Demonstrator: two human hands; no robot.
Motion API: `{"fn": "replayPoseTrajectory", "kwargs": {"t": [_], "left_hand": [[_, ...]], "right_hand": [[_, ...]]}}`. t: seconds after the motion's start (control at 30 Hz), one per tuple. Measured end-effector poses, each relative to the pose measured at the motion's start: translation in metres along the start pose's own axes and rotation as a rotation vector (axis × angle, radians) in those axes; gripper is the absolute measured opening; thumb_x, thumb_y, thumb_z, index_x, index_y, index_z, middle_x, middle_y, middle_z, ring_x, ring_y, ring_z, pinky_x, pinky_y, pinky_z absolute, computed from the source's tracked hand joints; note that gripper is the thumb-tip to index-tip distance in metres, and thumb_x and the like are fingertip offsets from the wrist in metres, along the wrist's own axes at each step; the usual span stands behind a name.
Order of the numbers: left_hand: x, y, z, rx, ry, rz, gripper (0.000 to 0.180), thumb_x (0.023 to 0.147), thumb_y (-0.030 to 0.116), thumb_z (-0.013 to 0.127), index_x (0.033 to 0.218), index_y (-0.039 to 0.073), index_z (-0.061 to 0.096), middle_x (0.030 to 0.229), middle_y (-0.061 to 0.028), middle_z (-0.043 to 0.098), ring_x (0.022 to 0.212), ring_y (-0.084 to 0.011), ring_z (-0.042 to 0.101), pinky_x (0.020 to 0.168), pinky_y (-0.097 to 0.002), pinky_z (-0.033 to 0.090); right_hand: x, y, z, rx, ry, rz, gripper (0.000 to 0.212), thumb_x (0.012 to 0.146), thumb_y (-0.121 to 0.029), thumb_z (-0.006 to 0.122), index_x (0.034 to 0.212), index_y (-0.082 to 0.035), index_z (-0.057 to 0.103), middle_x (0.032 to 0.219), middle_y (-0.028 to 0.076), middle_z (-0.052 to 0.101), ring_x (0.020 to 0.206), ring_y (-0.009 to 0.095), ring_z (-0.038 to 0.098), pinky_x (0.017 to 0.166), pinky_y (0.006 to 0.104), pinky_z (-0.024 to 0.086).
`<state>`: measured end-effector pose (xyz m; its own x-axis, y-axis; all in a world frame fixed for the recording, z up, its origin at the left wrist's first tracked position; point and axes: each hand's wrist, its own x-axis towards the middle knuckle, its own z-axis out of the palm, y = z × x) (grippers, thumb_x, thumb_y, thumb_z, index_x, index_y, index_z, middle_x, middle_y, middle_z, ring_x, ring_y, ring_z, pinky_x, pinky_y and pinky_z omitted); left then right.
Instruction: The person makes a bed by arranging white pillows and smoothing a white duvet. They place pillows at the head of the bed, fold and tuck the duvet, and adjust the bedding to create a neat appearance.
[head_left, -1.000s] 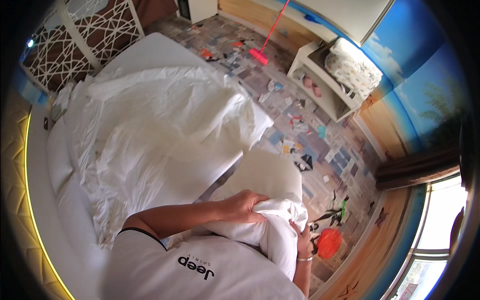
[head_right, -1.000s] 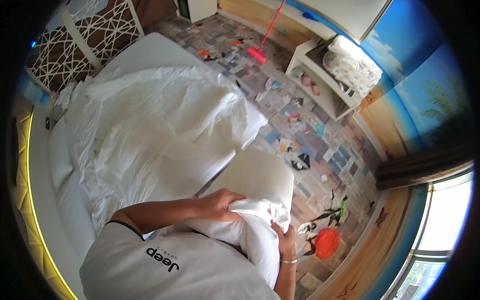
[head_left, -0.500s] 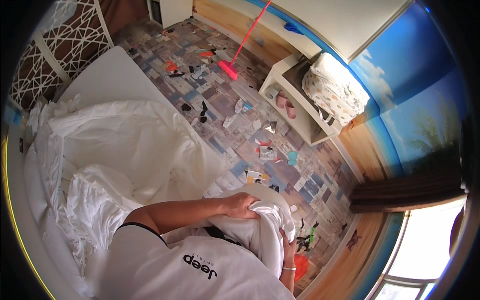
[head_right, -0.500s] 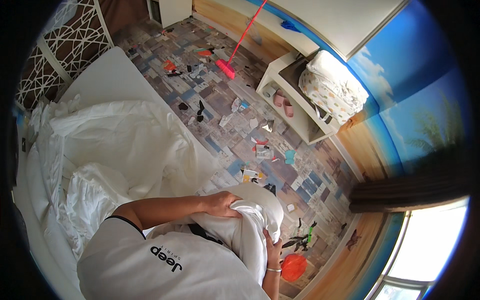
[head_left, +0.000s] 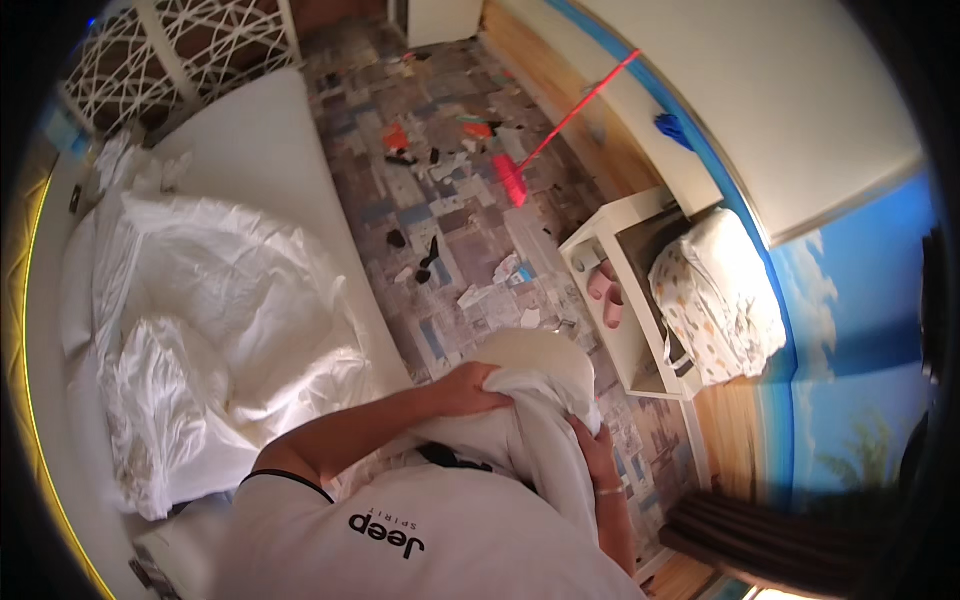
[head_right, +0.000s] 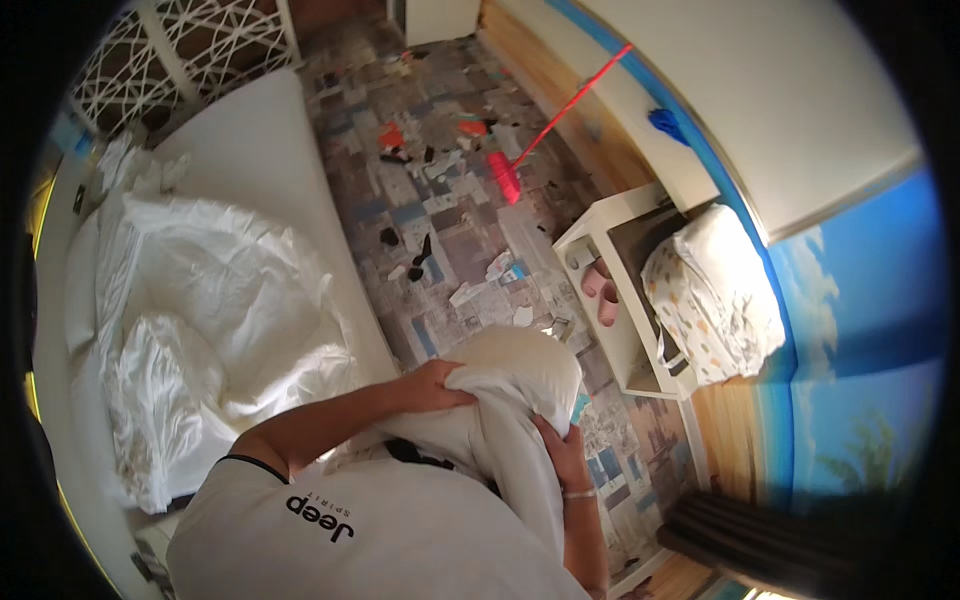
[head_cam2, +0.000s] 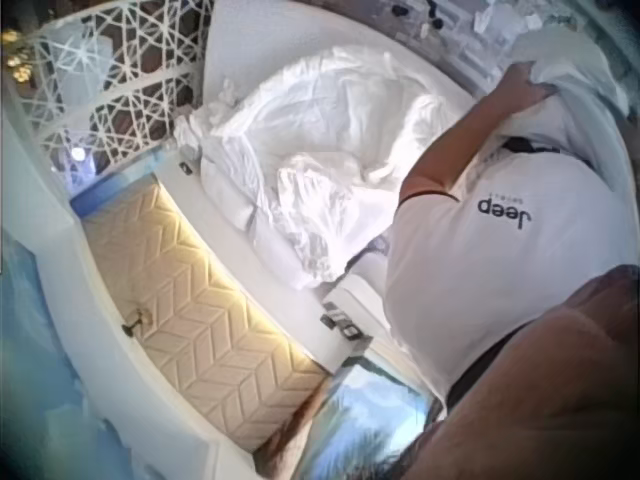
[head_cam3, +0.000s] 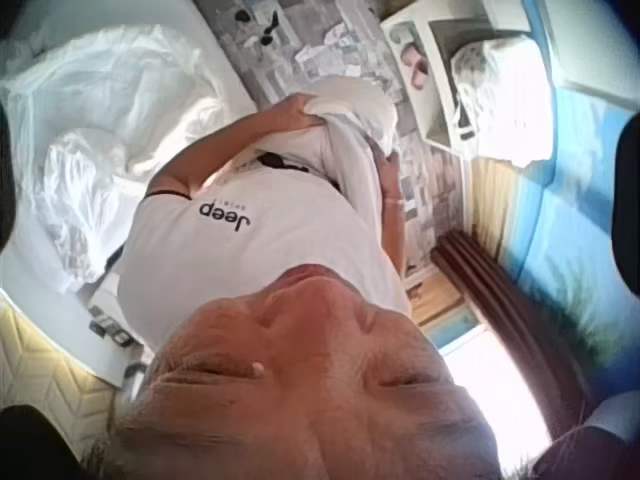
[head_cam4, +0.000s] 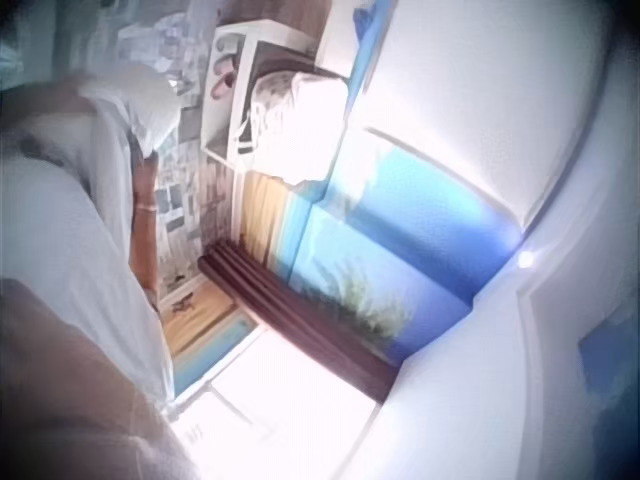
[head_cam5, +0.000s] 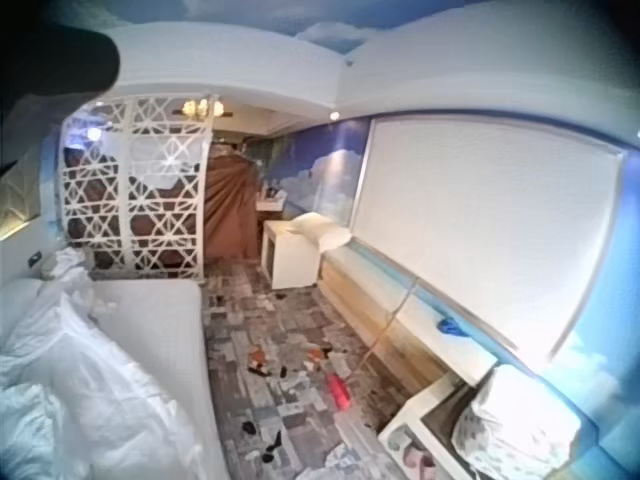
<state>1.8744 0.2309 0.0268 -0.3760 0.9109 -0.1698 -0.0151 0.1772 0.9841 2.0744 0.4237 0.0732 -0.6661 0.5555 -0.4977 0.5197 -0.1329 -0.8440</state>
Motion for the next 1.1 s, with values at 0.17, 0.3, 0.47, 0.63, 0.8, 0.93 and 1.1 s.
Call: {"fn": "replayPoseTrajectory", "kwargs": {"t": [0.17,0.3,0.47,0.63,0.8,0.93,1.1], "left_hand": [[0.040,0.001,-0.049,-0.144,0.168,-0.126,0.039,0.083,0.021,0.074,0.116,0.003,0.063,0.106,-0.0087,0.069,0.097,-0.0149,0.063,0.087,-0.0303,0.048],[0.082,-0.006,-0.099,0.019,0.328,-0.095,0.045,0.083,0.030,0.074,0.117,0.004,0.063,0.106,-0.0110,0.068,0.097,-0.0231,0.064,0.089,-0.0350,0.048],[0.156,-0.009,-0.193,0.330,0.448,-0.006,0.064,0.082,0.041,0.072,0.130,0.004,0.052,0.119,-0.0180,0.058,0.110,-0.0338,0.056,0.097,-0.0401,0.043],[0.199,-0.008,-0.279,0.304,0.315,-0.029,0.080,0.081,0.042,0.072,0.142,0.005,0.037,0.129,-0.0204,0.049,0.119,-0.0349,0.049,0.102,-0.0411,0.038],[0.238,0.015,-0.360,0.314,0.385,0.030,0.092,0.073,0.039,0.079,0.146,0.007,0.033,0.138,-0.0197,0.042,0.127,-0.0338,0.042,0.107,-0.0417,0.034],[0.266,0.018,-0.409,0.280,0.412,-0.041,0.108,0.067,0.048,0.080,0.149,0.005,0.024,0.145,-0.0211,0.036,0.133,-0.0382,0.036,0.112,-0.0438,0.027],[0.325,0.052,-0.472,0.403,0.447,-0.223,0.118,0.061,0.049,0.084,0.150,0.006,0.019,0.146,-0.0224,0.034,0.134,-0.0409,0.034,0.113,-0.0452,0.026]], "right_hand": [[0.103,-0.082,0.014,-0.317,-0.147,0.079,0.041,0.083,-0.029,0.075,0.107,0.003,0.068,0.096,0.009,0.070,0.086,0.015,0.064,0.076,0.0313,0.052],[0.195,-0.103,0.016,-0.216,-0.371,0.111,0.051,0.084,-0.031,0.074,0.119,0.003,0.061,0.105,0.009,0.067,0.091,0.017,0.064,0.080,0.0312,0.052],[0.295,-0.153,0.043,-0.289,-0.528,0.131,0.064,0.082,-0.033,0.076,0.127,0.006,0.052,0.115,0.011,0.063,0.104,0.019,0.059,0.091,0.0323,0.048],[0.355,-0.241,0.101,-0.190,-0.597,0.168,0.065,0.075,-0.020,0.081,0.126,0.007,0.053,0.116,0.012,0.064,0.105,0.022,0.061,0.092,0.0334,0.048],[0.419,-0.327,0.151,-0.141,-0.467,0.052,0.048,0.074,-0.011,0.076,0.117,0.003,0.061,0.109,0.011,0.066,0.099,0.020,0.063,0.088,0.0336,0.050],[0.536,-0.333,0.182,-0.103,-0.512,-0.033,0.039,0.075,-0.011,0.073,0.112,0.002,0.065,0.105,0.009,0.067,0.096,0.018,0.063,0.083,0.0327,0.051],[0.629,-0.418,0.234,0.045,-0.693,-0.039,0.037,0.077,-0.009,0.072,0.111,0.000,0.065,0.103,0.006,0.068,0.094,0.015,0.063,0.082,0.0309,0.051]]}}
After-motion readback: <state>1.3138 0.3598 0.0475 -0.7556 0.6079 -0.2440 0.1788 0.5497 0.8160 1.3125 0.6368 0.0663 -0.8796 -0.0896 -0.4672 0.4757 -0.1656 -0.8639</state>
